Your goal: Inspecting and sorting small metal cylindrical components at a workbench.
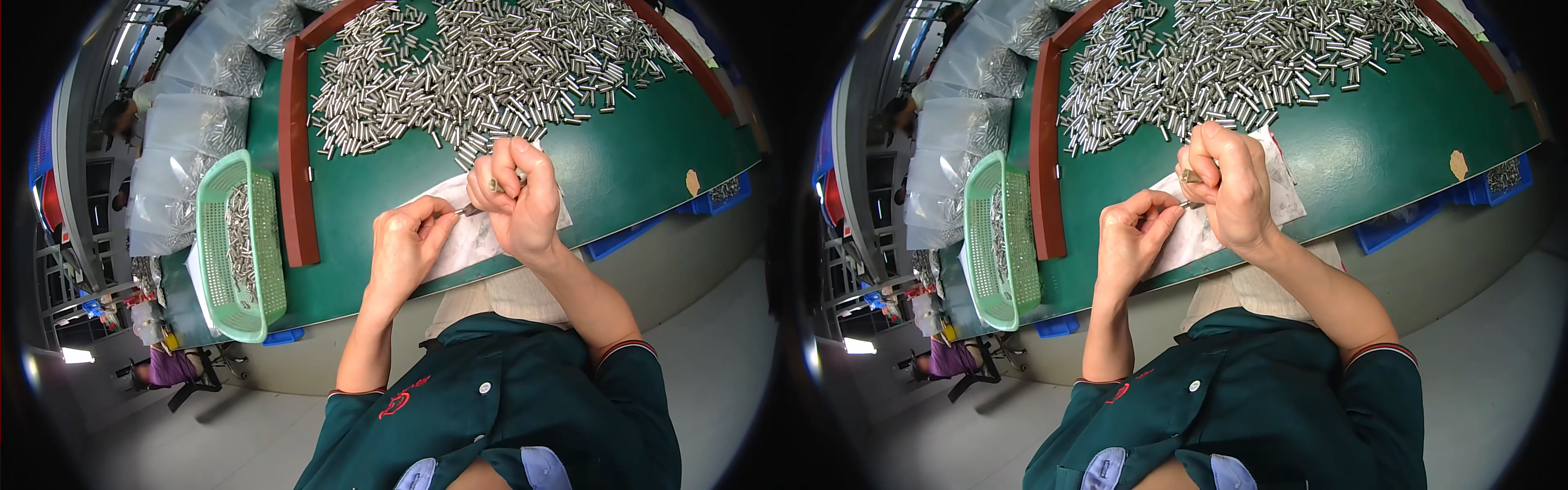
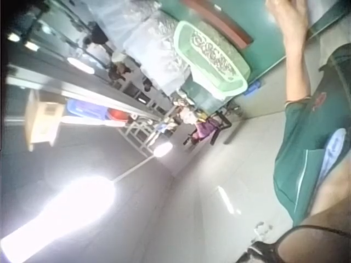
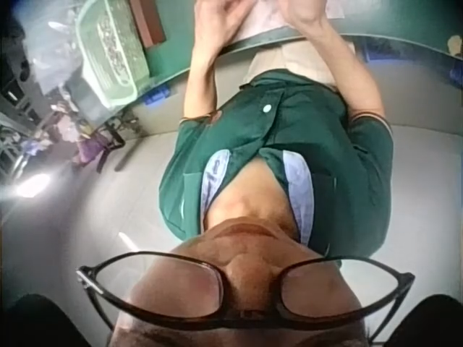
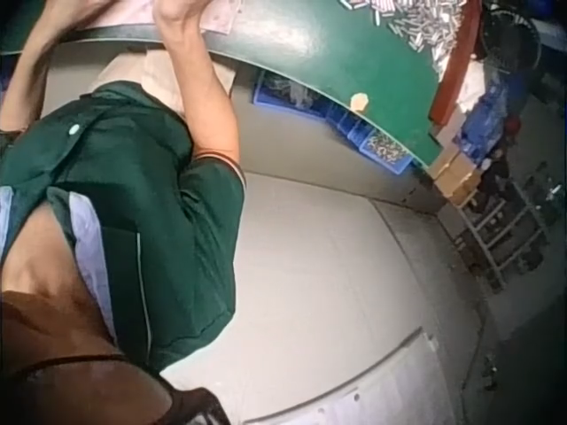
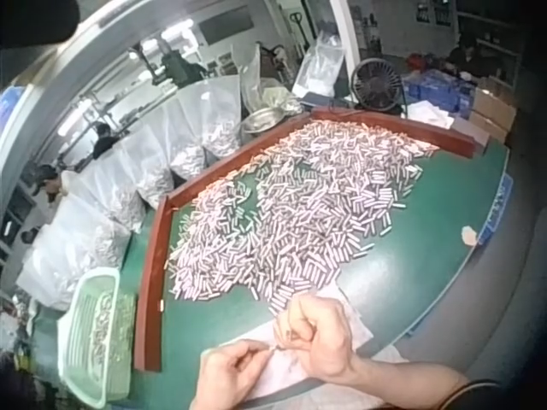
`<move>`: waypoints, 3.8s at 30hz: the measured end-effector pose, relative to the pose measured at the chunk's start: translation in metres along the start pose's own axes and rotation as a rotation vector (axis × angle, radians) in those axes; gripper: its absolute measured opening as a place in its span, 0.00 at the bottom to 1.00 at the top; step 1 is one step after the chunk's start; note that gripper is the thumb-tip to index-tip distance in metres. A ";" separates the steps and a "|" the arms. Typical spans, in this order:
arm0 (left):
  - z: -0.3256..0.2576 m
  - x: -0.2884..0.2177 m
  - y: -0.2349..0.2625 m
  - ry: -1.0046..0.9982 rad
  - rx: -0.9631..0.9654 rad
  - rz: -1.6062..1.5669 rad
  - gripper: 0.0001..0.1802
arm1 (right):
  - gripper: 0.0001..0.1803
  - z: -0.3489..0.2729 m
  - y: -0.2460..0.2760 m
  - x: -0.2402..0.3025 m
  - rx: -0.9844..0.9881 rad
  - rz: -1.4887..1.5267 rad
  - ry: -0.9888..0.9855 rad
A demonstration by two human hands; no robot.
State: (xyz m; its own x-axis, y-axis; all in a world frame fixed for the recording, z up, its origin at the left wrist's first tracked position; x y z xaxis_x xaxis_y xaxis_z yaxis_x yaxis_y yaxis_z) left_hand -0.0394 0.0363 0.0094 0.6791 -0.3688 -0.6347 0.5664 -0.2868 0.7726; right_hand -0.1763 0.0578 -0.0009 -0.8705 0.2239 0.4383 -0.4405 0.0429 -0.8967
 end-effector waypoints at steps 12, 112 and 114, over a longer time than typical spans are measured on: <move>0.003 0.024 0.010 0.367 0.203 -1.476 0.11 | 0.21 -0.003 0.002 0.002 0.022 0.033 0.036; -0.006 -0.007 -0.002 -0.135 -0.029 0.122 0.03 | 0.21 -0.004 0.000 -0.003 0.040 -0.015 -0.028; -0.005 -0.004 -0.003 -0.107 0.015 0.079 0.03 | 0.20 -0.005 -0.004 -0.005 0.085 -0.119 0.003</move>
State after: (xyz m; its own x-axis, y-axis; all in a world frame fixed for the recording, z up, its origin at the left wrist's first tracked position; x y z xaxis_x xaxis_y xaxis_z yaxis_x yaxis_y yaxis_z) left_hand -0.0416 0.0432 0.0099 0.6670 -0.4831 -0.5672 0.5053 -0.2662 0.8209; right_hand -0.1692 0.0618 0.0000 -0.8103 0.2254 0.5410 -0.5578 -0.0134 -0.8299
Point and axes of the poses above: each hand's wrist, its own z-axis towards the middle knuckle, its own y-axis out of the back of the hand, x = y × z, the point moved 2 cm from there along z, towards the middle knuckle, and after that the axes turned 7 degrees about z, right-handed, at the moved point
